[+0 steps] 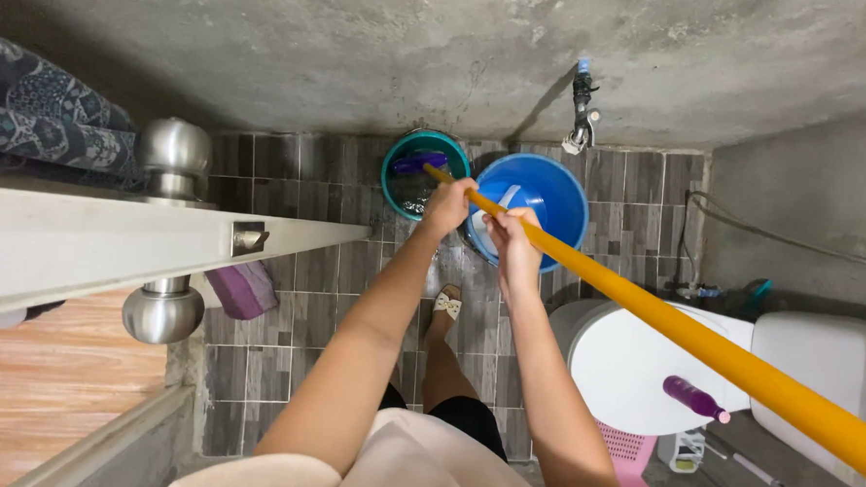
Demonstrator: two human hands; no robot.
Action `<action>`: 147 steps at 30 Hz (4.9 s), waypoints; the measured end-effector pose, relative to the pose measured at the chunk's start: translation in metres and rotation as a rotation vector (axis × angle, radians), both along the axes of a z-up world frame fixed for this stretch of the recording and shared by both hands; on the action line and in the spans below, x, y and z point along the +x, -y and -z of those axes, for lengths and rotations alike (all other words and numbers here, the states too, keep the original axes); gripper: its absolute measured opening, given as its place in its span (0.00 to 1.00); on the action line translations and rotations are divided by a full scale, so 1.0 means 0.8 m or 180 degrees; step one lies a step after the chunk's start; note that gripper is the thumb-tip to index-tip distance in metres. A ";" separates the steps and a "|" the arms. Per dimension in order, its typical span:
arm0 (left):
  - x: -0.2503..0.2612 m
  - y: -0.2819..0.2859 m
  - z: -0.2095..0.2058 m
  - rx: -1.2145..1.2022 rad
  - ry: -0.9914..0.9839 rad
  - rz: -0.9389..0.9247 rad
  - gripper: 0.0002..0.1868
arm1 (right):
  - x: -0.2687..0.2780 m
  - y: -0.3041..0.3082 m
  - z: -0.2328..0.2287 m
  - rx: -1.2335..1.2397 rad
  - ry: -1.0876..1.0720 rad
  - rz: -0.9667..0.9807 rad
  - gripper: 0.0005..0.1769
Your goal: Mopping the floor in a bathroom and cleaning the mop in a bucket.
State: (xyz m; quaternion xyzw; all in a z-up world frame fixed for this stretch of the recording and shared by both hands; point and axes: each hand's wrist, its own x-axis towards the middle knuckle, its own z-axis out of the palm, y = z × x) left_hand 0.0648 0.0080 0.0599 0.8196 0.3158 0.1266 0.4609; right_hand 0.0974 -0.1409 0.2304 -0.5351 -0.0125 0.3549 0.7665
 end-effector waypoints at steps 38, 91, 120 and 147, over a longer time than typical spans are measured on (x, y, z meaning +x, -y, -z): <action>-0.056 0.055 0.020 -0.0501 -0.0218 0.0036 0.45 | 0.011 0.028 -0.017 -0.0571 0.0396 0.0167 0.03; -0.037 0.064 -0.005 0.0775 -0.0263 -0.0131 0.37 | -0.012 0.017 -0.029 -0.0418 0.0363 0.0287 0.05; -0.077 0.026 0.040 -0.0340 -0.1253 0.0623 0.46 | 0.020 0.016 0.269 -0.1413 0.1167 -0.0116 0.06; -0.030 0.020 0.033 -0.0021 -0.0276 -0.0135 0.28 | 0.006 -0.001 0.152 -0.0702 0.0474 0.0565 0.05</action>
